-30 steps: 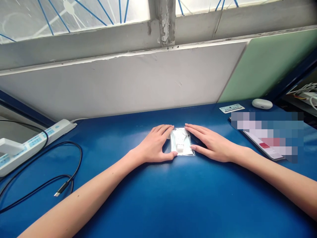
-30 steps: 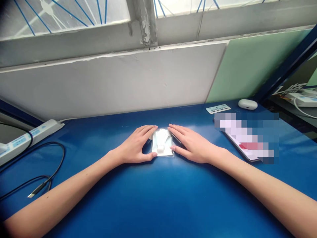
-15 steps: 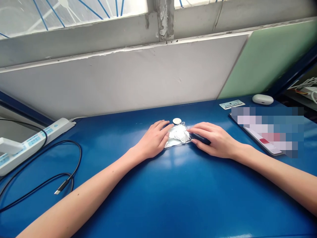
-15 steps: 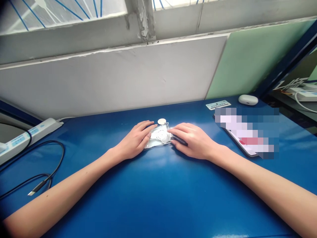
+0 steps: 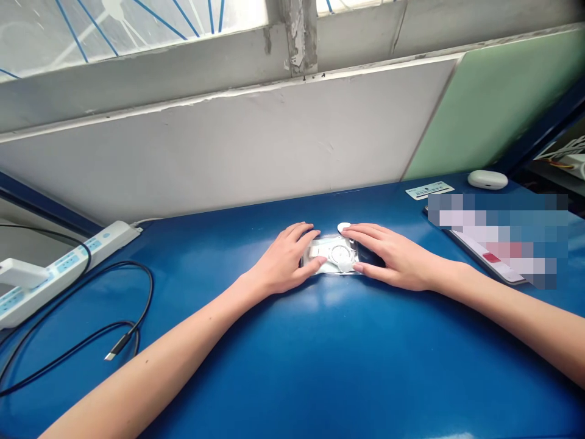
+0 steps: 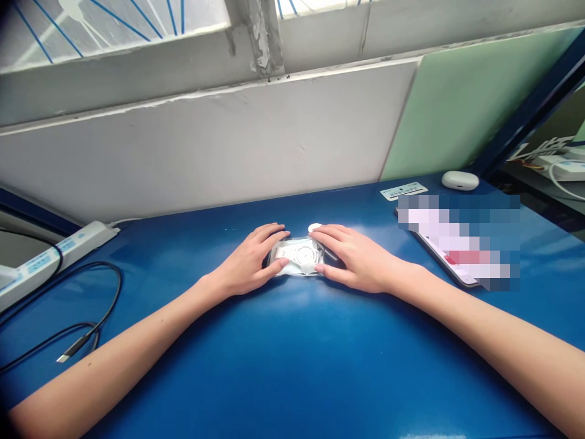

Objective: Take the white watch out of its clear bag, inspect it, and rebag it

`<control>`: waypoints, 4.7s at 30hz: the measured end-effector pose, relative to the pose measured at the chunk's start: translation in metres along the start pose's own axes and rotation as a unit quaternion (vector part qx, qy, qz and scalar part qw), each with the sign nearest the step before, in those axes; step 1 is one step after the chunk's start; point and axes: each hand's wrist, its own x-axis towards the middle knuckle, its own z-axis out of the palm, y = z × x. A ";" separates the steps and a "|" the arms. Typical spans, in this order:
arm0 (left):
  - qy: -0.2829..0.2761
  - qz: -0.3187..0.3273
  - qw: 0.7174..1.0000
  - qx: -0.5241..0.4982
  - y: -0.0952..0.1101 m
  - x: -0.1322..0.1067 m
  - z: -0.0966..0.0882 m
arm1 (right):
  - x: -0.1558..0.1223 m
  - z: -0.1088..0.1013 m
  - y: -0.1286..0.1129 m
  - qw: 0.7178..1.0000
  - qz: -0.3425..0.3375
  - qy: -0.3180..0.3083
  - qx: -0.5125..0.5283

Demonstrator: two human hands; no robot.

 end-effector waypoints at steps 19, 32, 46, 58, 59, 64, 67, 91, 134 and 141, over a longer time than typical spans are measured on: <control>0.000 0.023 1.000 -0.015 -0.001 -0.001 0.000 | -0.003 0.001 0.005 0.999 0.018 -0.030 0.009; 0.005 0.050 0.998 -0.025 -0.001 -0.002 0.000 | -0.006 0.002 0.008 1.000 0.003 -0.028 -0.013; -0.001 0.052 0.998 -0.020 -0.003 -0.002 -0.001 | -0.004 -0.001 -0.001 0.989 -0.078 0.125 0.024; 0.028 0.010 0.997 -0.065 -0.005 -0.002 0.003 | 0.002 0.002 -0.008 0.959 0.086 0.199 0.180; 0.033 0.015 0.997 -0.070 -0.005 -0.002 0.004 | 0.003 0.001 -0.008 0.960 0.090 0.186 0.188; 0.061 0.068 0.992 -0.084 -0.006 -0.004 0.002 | 0.004 0.000 -0.006 0.972 0.070 0.141 0.171; 0.070 0.076 0.991 -0.083 -0.004 -0.004 0.001 | 0.003 0.001 -0.006 0.979 0.063 0.128 0.144; 0.019 0.031 0.999 -0.019 0.001 -0.002 -0.001 | -0.006 -0.003 0.011 0.996 0.045 -0.070 -0.035; 0.018 0.059 0.998 -0.018 0.002 0.001 -0.001 | 0.004 0.008 -0.009 0.997 0.075 0.027 -0.004; 0.016 0.059 0.998 -0.002 0.003 0.002 -0.001 | 0.005 0.009 -0.010 0.995 0.081 0.040 -0.052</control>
